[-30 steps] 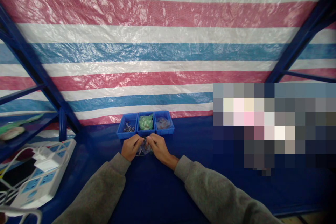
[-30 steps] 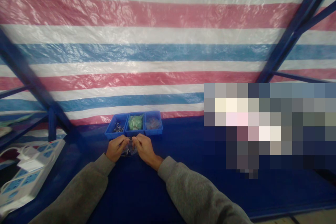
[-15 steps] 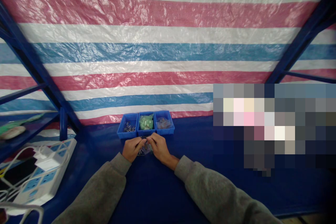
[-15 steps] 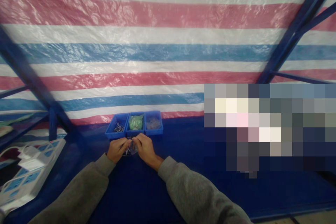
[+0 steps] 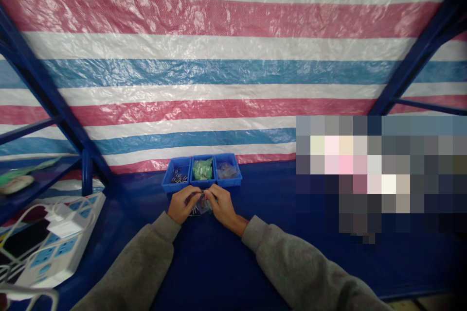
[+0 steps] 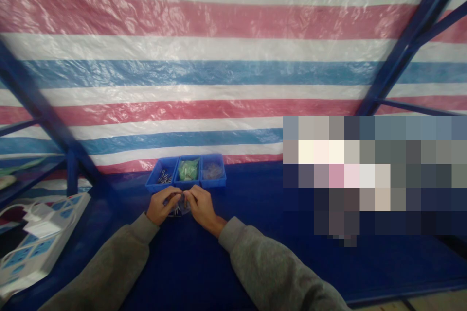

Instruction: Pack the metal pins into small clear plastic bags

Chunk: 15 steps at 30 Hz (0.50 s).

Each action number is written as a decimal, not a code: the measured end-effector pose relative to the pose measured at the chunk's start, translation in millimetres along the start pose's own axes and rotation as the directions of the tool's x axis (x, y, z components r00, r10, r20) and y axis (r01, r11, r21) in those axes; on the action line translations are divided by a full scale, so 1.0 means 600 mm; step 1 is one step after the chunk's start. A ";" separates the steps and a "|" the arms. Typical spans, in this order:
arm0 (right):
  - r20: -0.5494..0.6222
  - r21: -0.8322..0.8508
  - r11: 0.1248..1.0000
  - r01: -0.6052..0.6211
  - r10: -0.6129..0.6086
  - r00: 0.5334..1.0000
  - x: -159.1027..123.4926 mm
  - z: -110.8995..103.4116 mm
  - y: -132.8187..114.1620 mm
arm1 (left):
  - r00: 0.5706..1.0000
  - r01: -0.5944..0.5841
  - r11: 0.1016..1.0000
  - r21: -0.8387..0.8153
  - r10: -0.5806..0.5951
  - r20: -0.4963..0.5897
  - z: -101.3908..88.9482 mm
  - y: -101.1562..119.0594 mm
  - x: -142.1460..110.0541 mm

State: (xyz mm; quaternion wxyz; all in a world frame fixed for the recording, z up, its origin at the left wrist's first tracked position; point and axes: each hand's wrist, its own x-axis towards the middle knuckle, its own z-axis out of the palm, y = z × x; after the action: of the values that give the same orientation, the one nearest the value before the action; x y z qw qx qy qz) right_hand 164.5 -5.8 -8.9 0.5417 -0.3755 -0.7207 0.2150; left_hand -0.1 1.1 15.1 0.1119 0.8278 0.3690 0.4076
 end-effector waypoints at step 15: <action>0.067 0.014 0.999 0.035 -0.035 0.997 -0.005 0.004 0.001 | 0.993 0.101 0.985 -0.138 -0.091 0.078 0.002 -0.006 -0.001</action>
State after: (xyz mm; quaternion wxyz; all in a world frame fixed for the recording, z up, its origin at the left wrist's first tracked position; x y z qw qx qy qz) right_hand 162.9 -7.8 -11.9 0.5230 -0.3518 -0.7437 0.2226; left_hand -1.2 3.4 12.1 0.2029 0.8129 0.3745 0.3971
